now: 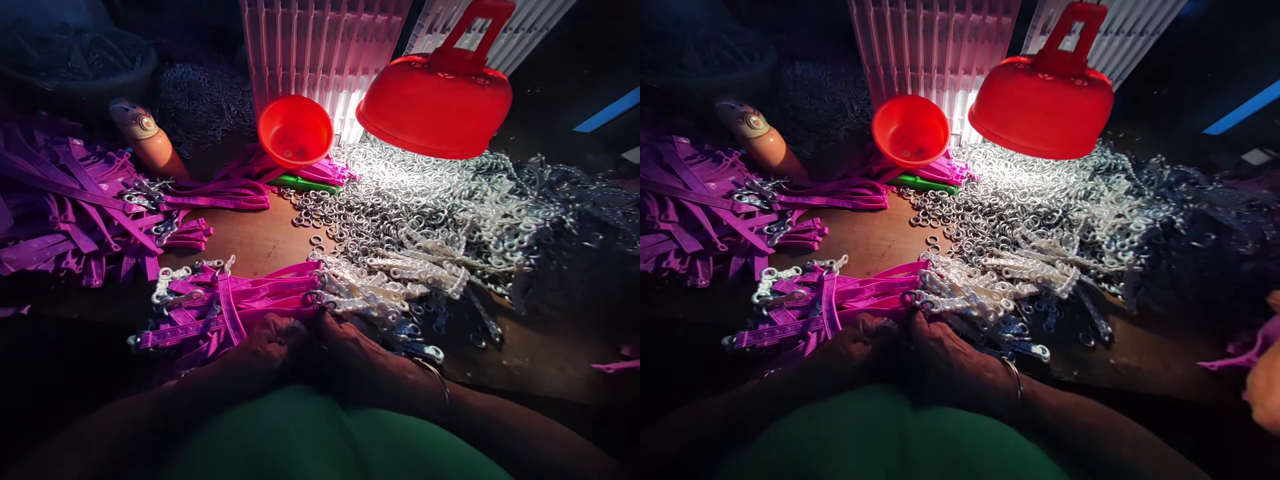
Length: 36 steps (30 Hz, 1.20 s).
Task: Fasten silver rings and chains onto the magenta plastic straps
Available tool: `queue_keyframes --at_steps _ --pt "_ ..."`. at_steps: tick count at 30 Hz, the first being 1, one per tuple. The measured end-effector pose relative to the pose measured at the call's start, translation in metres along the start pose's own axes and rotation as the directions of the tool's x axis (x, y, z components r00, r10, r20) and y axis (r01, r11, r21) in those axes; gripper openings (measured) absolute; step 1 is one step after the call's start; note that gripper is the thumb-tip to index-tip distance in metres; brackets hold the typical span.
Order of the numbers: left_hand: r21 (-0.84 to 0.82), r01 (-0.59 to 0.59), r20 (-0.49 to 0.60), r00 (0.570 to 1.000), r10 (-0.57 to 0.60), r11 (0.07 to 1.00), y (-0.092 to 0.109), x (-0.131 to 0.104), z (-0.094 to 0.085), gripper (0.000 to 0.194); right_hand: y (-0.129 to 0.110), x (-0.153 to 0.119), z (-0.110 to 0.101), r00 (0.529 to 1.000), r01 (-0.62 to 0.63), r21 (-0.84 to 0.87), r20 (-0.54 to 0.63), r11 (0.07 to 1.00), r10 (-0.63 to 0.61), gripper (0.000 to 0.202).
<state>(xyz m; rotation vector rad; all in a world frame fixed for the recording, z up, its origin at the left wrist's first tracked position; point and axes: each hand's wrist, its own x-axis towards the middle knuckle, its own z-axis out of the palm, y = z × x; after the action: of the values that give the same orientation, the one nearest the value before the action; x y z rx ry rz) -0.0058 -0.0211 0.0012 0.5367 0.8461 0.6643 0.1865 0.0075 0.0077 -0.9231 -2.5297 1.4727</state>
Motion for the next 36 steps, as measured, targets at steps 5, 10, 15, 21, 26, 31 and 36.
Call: queue_keyframes --at_steps 5,10,15,21,26,31,36 --pt "-0.008 -0.037 -0.077 0.996 0.036 0.999 -0.001 -0.004 0.007 0.033 -0.002 0.007 0.006 0.990 0.010 0.090 -0.144 0.996 0.003 0.045" --pt "0.072 -0.020 -0.118 0.993 0.029 0.997 0.000 -0.009 0.014 0.037 -0.001 0.003 0.012 0.978 -0.103 -0.012 -0.181 0.995 0.099 0.031" --pt "0.079 -0.001 -0.008 1.000 0.001 0.997 -0.003 -0.008 0.011 0.038 -0.015 -0.003 0.004 0.993 -0.105 -0.028 -0.062 0.994 0.103 0.022" --pt "0.015 0.021 0.049 0.999 -0.021 1.000 -0.008 -0.006 0.005 0.030 -0.026 0.000 -0.001 0.987 -0.159 -0.098 0.023 0.982 0.162 0.024" --pt "-0.050 -0.007 0.113 0.993 0.013 0.999 -0.007 -0.003 0.002 0.021 -0.021 0.003 0.000 0.996 -0.054 -0.125 0.058 0.991 0.061 0.019" --pt "-0.064 0.043 0.067 0.997 -0.038 0.997 -0.001 -0.004 0.008 0.026 -0.013 0.004 -0.004 0.991 -0.088 -0.174 0.082 0.981 0.104 0.018" --pt "0.110 0.040 0.032 0.999 -0.043 0.993 0.014 -0.003 0.010 0.031 -0.015 0.000 -0.012 0.998 -0.052 -0.240 0.033 0.969 0.062 0.025"
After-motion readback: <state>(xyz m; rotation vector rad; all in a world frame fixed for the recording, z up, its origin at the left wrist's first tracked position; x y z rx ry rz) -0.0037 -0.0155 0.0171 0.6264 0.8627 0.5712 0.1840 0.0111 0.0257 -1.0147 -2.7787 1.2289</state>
